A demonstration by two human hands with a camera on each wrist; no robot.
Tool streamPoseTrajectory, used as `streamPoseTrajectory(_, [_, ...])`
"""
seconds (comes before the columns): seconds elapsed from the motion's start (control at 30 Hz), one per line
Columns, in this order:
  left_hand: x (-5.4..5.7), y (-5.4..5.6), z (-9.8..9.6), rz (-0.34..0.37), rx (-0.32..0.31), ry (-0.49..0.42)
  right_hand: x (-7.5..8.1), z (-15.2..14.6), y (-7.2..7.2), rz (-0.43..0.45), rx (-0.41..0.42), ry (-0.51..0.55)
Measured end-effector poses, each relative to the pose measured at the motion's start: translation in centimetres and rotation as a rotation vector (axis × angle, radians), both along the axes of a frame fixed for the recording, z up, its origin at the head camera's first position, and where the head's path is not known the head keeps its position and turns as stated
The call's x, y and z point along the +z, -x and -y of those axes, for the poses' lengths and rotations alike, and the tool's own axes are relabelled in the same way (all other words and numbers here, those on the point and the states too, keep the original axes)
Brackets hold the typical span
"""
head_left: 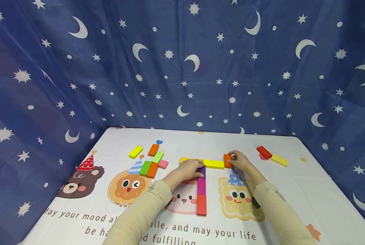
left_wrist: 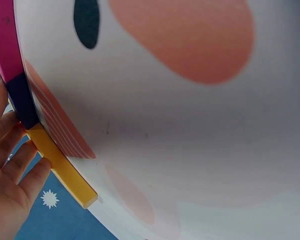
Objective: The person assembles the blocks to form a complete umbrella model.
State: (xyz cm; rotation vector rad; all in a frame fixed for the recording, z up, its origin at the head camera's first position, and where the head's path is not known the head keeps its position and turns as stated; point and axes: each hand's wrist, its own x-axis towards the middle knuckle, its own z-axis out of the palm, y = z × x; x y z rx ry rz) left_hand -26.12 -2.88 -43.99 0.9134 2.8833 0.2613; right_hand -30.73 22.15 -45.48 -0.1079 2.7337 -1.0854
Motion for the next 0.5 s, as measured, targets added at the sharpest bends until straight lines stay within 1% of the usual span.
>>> streamPoseTrajectory(0.1, [0.0,0.1,0.1,-0.004,-0.002,-0.001,0.1,0.2,0.0,-0.002,-0.025,0.009])
streamPoseTrajectory(0.27, [0.0,0.1,0.2,-0.011,0.002,0.01,0.5,0.4,-0.3,-0.024,-0.05,0.071])
streamPoseTrajectory(0.37, [-0.1,0.1,0.2,-0.016,-0.002,0.017,0.8,0.1,-0.4,-0.037,-0.074,0.053])
streamPoseTrajectory(0.5, [-0.1,0.0,0.0,-0.003,-0.003,0.006,0.9,-0.8,-0.7,-0.078,-0.092,0.005])
